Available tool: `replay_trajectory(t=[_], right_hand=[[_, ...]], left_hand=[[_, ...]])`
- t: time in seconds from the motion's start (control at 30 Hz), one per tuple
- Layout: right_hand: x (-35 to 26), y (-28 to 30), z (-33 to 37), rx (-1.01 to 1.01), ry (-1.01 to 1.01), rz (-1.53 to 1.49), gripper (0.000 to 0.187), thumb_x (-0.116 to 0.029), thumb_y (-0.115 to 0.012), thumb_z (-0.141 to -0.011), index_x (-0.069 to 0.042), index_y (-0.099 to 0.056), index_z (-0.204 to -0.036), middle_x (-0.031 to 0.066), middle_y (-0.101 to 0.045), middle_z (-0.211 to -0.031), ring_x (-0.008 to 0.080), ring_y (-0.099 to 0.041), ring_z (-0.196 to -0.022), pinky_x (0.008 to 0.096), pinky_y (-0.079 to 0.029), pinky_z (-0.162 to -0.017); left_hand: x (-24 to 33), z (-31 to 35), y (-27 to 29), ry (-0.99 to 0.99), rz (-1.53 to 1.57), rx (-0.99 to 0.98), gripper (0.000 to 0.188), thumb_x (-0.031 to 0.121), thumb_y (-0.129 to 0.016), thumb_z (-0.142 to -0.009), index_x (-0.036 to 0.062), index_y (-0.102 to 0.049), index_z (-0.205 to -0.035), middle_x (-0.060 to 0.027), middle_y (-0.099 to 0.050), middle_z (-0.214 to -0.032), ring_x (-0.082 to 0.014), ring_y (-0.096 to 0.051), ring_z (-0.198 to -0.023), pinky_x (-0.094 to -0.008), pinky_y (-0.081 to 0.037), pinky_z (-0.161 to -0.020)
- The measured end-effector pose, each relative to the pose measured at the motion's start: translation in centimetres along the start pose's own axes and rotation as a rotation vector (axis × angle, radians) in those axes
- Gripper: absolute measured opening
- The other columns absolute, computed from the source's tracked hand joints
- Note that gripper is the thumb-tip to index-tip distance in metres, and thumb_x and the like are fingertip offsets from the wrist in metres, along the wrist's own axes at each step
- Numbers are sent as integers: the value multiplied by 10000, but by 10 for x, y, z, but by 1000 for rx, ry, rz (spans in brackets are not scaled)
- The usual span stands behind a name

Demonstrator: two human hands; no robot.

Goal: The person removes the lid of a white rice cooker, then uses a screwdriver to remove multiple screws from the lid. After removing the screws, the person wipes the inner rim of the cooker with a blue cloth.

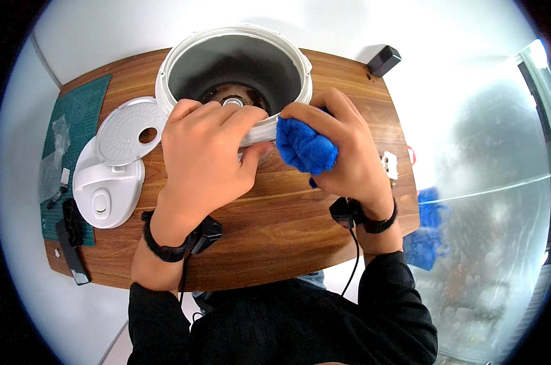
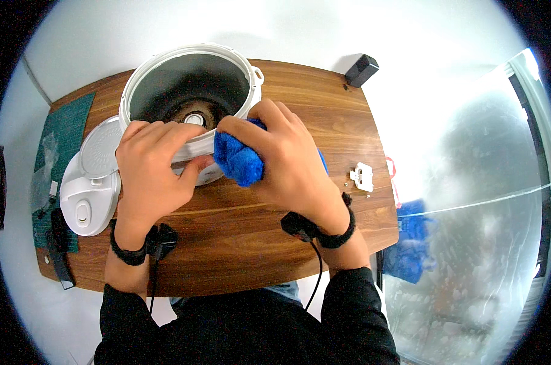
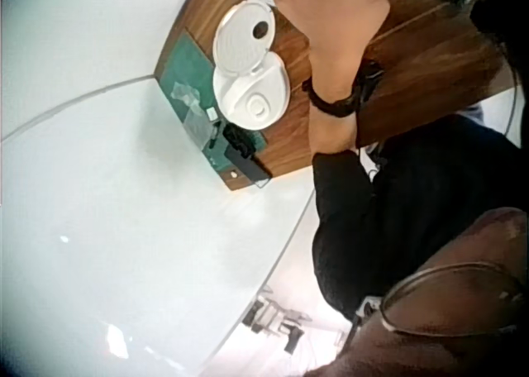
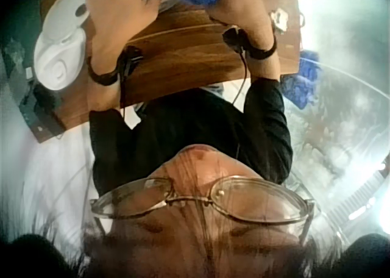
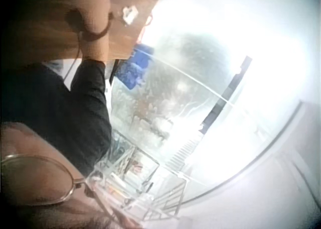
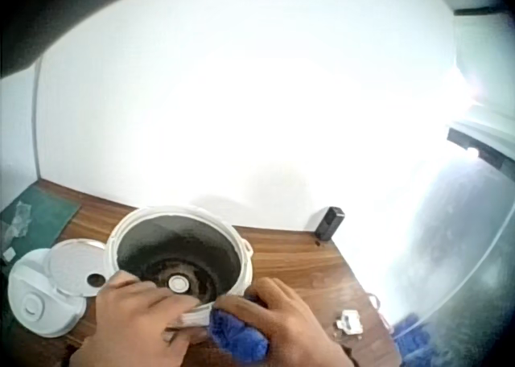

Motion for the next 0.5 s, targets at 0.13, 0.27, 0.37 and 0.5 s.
replay_trajectory(t=[0.13,0.27,0.37,0.5], right_hand=[[-11,-6,13,114,71,40,503,-123,-784,-665,-188,-724,-1160,111,-590,-1019,337,-586,-904,438,-484,-802],[-15,-10,23,165,124,142,382,-170,-730,-730,-196,-760,-1110,84,-591,-1003,297,-586,-904,422,-460,-798],[-1,-7,22,169,154,186,350,-172,-706,-755,-201,-771,-1098,74,-594,-998,291,-586,-906,419,-455,-801],[8,-1,22,202,117,149,328,-180,-707,-758,-205,-780,-1077,73,-601,-999,281,-590,-907,406,-458,-806]], left_hand=[[-2,-2,1,-33,10,8,294,115,-841,-649,135,-713,-912,-41,-727,-780,-218,-674,-715,-365,-432,-764],[-2,-3,2,-18,28,-27,306,122,-851,-643,123,-722,-921,-58,-732,-820,-252,-677,-749,-377,-435,-763],[-4,-2,1,-13,24,-45,306,141,-858,-651,116,-722,-924,-64,-727,-827,-272,-673,-757,-381,-429,-755],[-2,-3,2,-37,32,-24,289,156,-859,-671,116,-715,-917,-65,-719,-805,-274,-664,-738,-380,-418,-740]])
Point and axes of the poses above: each hand's wrist, its own z-axis away from the middle knuckle, its own y-axis out of the back of the hand, x = y × z, the point moved 8 cm from there along -z, towards the middle knuckle
